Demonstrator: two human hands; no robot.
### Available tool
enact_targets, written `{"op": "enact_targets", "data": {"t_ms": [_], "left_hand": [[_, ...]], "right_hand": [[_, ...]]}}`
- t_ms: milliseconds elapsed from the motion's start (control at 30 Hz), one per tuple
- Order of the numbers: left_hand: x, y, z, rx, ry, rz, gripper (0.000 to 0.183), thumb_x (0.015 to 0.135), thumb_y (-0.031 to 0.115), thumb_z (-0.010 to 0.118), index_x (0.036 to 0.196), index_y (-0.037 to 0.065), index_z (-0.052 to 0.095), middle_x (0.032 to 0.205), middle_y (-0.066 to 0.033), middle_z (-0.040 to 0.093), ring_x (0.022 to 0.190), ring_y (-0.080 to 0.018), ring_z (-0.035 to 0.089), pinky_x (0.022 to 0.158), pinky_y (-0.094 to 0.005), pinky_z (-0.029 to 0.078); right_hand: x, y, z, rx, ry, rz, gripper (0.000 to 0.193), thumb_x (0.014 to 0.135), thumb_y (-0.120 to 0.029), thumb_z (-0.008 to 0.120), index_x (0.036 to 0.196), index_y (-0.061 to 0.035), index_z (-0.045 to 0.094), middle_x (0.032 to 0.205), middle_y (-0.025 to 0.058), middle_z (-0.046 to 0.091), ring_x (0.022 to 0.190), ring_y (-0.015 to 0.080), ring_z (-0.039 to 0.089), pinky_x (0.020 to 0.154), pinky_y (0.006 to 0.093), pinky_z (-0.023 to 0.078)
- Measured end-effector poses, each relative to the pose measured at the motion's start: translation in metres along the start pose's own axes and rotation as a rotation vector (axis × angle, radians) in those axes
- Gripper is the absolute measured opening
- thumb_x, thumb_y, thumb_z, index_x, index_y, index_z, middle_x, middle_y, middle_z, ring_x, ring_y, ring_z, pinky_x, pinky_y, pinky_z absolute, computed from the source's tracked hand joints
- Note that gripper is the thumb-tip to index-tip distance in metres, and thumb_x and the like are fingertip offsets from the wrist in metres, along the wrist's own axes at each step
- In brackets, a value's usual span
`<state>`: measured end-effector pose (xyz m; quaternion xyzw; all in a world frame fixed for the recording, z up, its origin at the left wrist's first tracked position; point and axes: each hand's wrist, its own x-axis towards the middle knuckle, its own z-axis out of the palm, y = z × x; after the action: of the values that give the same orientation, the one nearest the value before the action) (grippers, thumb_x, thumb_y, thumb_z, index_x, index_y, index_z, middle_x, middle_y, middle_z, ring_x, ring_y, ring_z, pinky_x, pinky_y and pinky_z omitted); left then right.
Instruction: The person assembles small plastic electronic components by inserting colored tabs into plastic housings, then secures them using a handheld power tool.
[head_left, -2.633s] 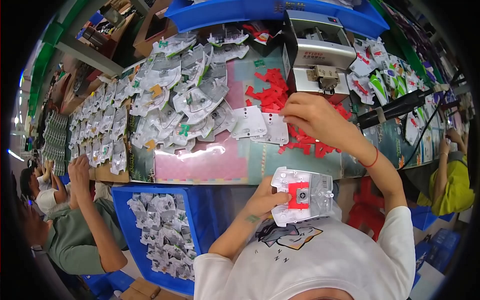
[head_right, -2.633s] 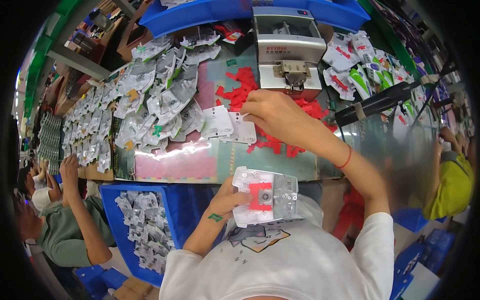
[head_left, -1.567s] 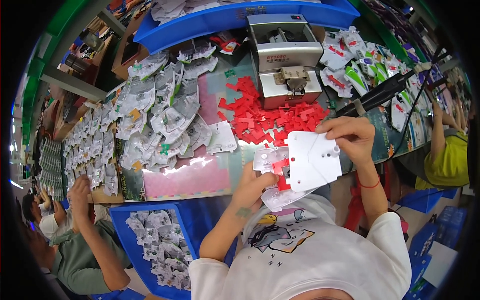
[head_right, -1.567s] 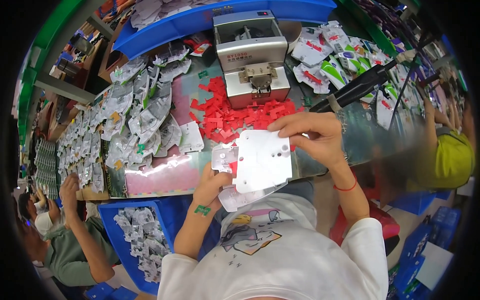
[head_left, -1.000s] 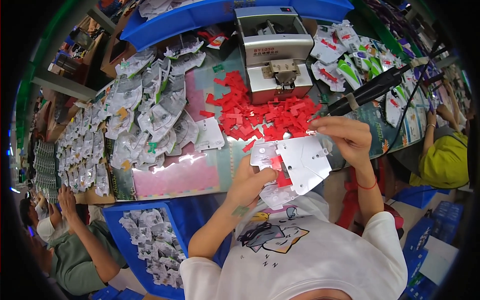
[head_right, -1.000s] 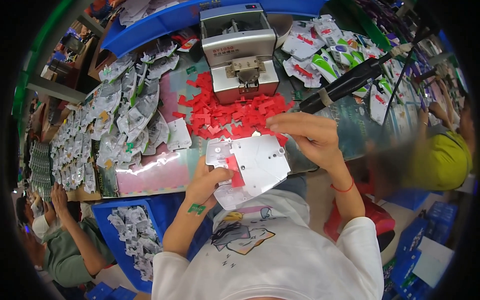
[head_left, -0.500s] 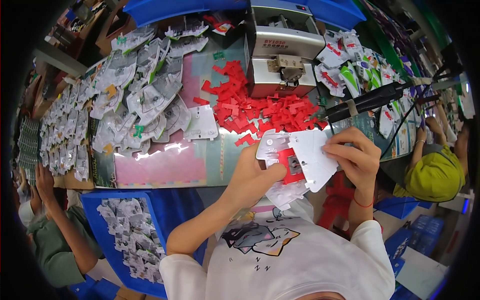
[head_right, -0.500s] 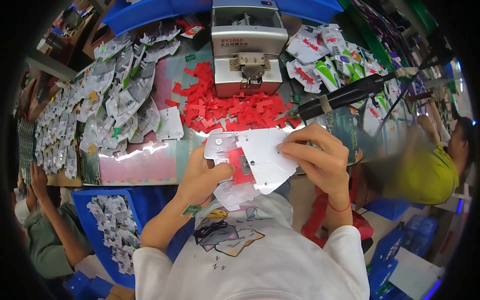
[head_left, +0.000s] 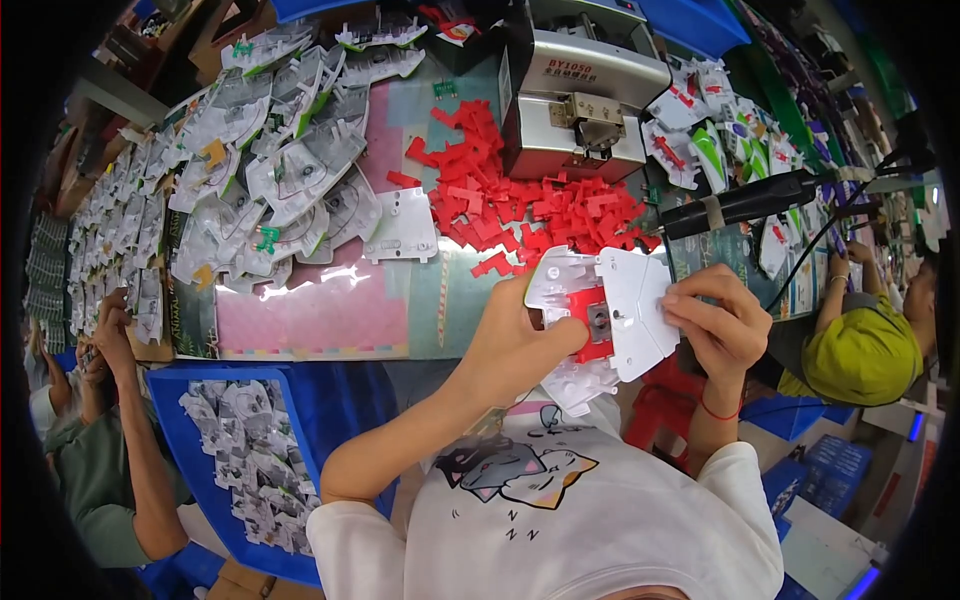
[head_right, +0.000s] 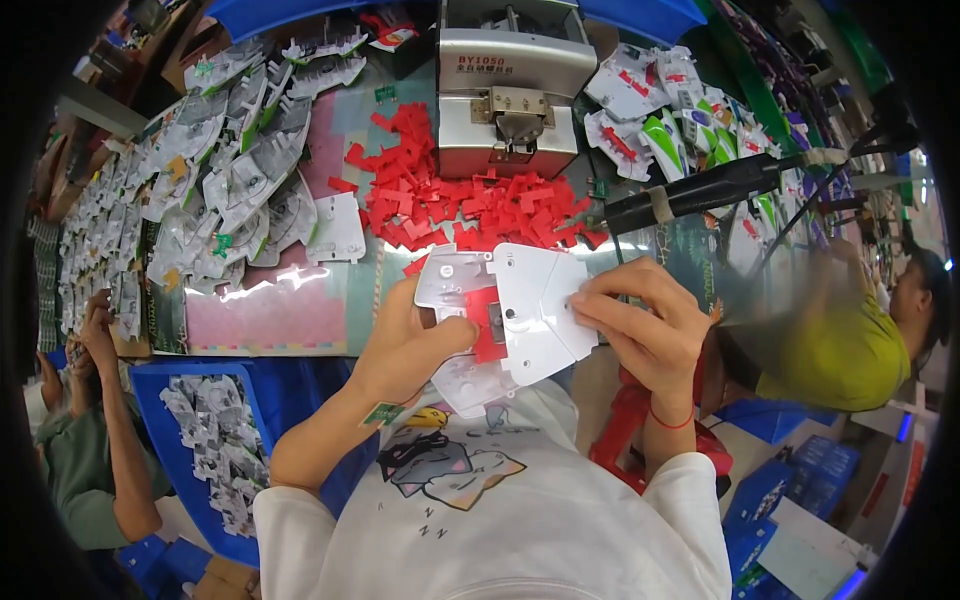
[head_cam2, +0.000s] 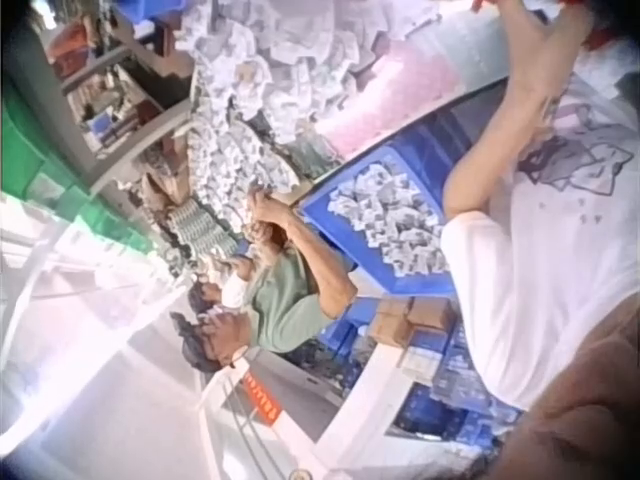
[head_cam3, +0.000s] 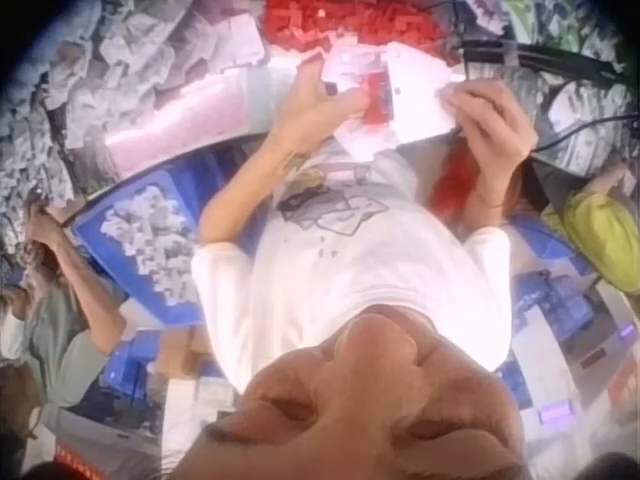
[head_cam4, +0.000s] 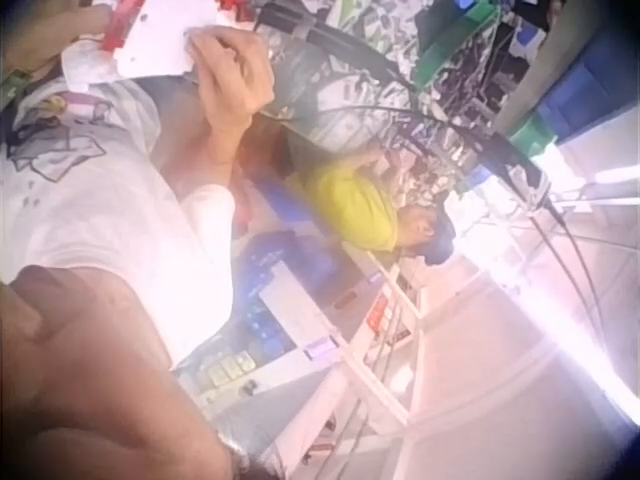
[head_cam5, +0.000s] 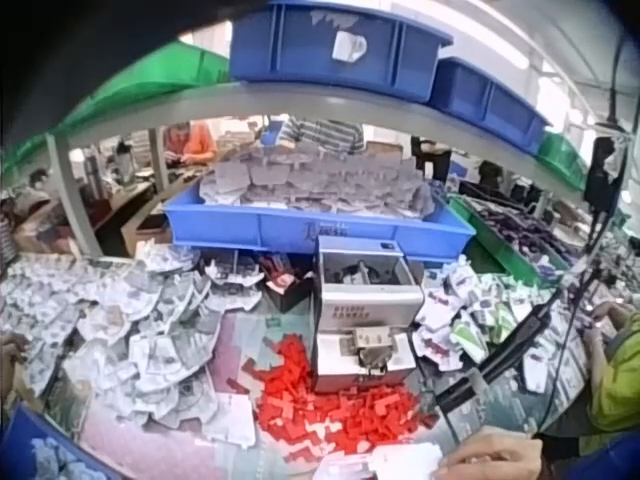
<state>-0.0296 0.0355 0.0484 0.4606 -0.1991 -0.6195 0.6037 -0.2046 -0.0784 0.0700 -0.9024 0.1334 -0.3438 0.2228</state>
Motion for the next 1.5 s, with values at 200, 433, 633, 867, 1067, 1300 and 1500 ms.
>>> {"op": "enact_targets", "data": {"t_ms": [200,433,633,867,1067,1300,1500], "left_hand": [[0.002,-0.003,-0.003,0.012,-0.036,0.011,0.024,0.065,-0.001,0.05,0.089,-0.004,0.052,0.071,-0.0013,0.054,0.063,-0.0052,0.047,0.055,-0.0229,0.041],[0.001,-0.006,-0.004,-0.002,-0.025,-0.033,0.025,0.066,-0.001,0.05,0.091,-0.004,0.053,0.075,-0.0015,0.054,0.066,-0.005,0.047,0.057,-0.0219,0.041],[-0.003,-0.01,-0.009,-0.053,-0.026,-0.084,0.029,0.067,-0.003,0.05,0.096,-0.003,0.052,0.082,-0.0026,0.056,0.071,-0.0066,0.052,0.062,-0.0231,0.044],[-0.01,-0.011,-0.006,0.037,0.0,0.023,0.034,0.069,-0.003,0.049,0.103,-0.005,0.049,0.087,-0.0063,0.056,0.077,-0.0092,0.054,0.067,-0.0244,0.046],[-0.01,-0.016,-0.005,0.219,0.002,0.175,0.041,0.07,-0.004,0.048,0.11,-0.006,0.046,0.091,-0.0084,0.056,0.081,-0.0109,0.054,0.071,-0.0252,0.045],[-0.006,-0.025,-0.004,0.125,0.017,0.211,0.041,0.07,-0.003,0.055,0.11,-0.005,0.047,0.092,-0.0096,0.057,0.081,-0.0112,0.055,0.071,-0.0253,0.045],[0.005,-0.029,-0.006,0.151,0.096,-0.039,0.043,0.063,-0.006,0.064,0.103,-0.001,0.051,0.086,-0.0088,0.058,0.071,-0.0147,0.058,0.06,-0.0258,0.049]], "right_hand": [[0.003,-0.004,-0.003,-0.063,-0.082,0.004,0.026,0.052,0.003,0.064,0.077,-0.0002,0.064,0.075,0.0091,0.056,0.066,0.021,0.055,0.055,0.0278,0.043],[0.006,-0.011,-0.008,-0.058,-0.188,0.064,0.023,0.056,0.001,0.065,0.078,-0.0029,0.065,0.075,0.0077,0.056,0.064,0.0202,0.052,0.053,0.0264,0.041],[0.01,0.003,-0.008,0.031,-0.404,0.185,0.043,0.064,-0.024,0.067,0.103,-0.0082,0.06,0.105,0.012,0.052,0.089,0.0262,0.049,0.072,0.0337,0.041],[0.011,-0.01,0.0,0.083,-0.532,0.22,0.079,0.057,-0.041,0.068,0.123,-0.0064,0.043,0.126,0.0174,0.037,0.105,0.0323,0.044,0.083,0.0362,0.039],[0.001,-0.023,0.02,0.131,-0.356,0.296,0.077,0.057,-0.03,0.071,0.124,-0.0061,0.041,0.127,0.0172,0.034,0.107,0.0337,0.043,0.076,0.036,0.045],[-0.004,-0.022,0.026,0.102,-0.308,0.283,0.076,0.055,-0.021,0.073,0.123,-0.0056,0.041,0.126,0.0176,0.034,0.099,0.0323,0.048,0.072,0.0342,0.047],[-0.012,-0.019,0.031,0.075,-0.317,0.347,0.076,0.056,-0.029,0.072,0.123,-0.0073,0.043,0.125,0.0189,0.035,0.107,0.0339,0.043,0.074,0.0347,0.045]]}}
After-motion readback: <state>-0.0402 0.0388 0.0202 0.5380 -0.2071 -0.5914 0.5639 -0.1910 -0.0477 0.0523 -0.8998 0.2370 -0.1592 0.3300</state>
